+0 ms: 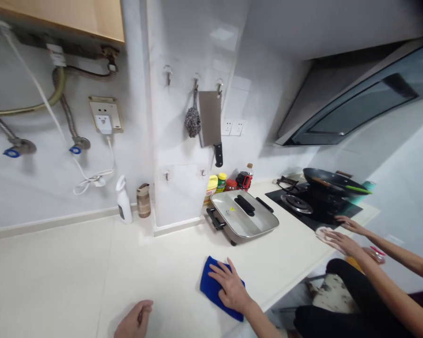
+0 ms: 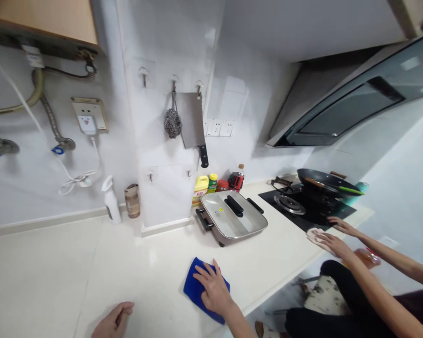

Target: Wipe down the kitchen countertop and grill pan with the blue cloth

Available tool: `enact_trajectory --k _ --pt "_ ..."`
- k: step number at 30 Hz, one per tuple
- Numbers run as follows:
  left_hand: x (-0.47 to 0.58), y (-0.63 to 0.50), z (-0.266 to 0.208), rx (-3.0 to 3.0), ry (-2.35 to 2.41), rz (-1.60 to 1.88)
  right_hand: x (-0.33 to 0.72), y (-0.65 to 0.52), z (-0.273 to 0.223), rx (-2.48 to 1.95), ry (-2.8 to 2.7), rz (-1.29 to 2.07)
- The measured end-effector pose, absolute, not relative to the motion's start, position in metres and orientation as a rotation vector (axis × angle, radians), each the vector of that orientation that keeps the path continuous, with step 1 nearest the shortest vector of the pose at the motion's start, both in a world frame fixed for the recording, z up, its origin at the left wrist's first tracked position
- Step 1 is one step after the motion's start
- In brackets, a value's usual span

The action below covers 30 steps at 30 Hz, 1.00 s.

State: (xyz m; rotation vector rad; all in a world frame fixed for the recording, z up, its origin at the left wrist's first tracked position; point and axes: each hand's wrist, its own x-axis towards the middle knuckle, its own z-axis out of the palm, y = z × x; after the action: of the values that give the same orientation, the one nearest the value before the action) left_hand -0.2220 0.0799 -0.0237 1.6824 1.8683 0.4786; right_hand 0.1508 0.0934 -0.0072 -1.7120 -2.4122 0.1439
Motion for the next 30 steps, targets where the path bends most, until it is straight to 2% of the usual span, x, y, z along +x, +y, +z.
enact_trajectory --k 3,7,9,13,15,18,22,26,30 --pt "-0.222 0.08 -0.026 1.697 1.865 0.532 0.132 0.108 -0.007 -2.057 -2.176 0.077" --pt "-0.221 0.079 -0.028 1.709 1.867 0.584 0.074 0.107 -0.039 -2.387 -1.794 -0.095" --pt "-0.221 0.078 -0.027 1.719 1.851 0.59 0.065 0.095 -0.047 -2.244 -1.933 -0.118" --pt "-0.222 0.079 -0.026 1.718 1.846 0.555 0.105 0.061 -0.033 -1.529 -2.542 0.128" --pt "-0.222 0.081 -0.028 1.72 1.844 0.549 0.126 0.049 -0.024 -1.443 -2.596 0.22" --pt "-0.223 0.083 -0.032 1.723 1.837 0.548 0.126 0.046 -0.025 -1.74 -2.378 0.147" --pt "-0.223 0.083 -0.036 1.71 1.852 0.566 0.082 0.061 -0.05 -2.233 -1.89 -0.054" --pt "-0.223 0.082 -0.035 1.745 1.837 0.579 0.067 0.065 -0.064 -2.319 -1.833 -0.114" --pt "-0.224 0.083 -0.035 1.746 1.87 0.54 0.098 0.057 -0.063 -2.448 -1.766 -0.11"
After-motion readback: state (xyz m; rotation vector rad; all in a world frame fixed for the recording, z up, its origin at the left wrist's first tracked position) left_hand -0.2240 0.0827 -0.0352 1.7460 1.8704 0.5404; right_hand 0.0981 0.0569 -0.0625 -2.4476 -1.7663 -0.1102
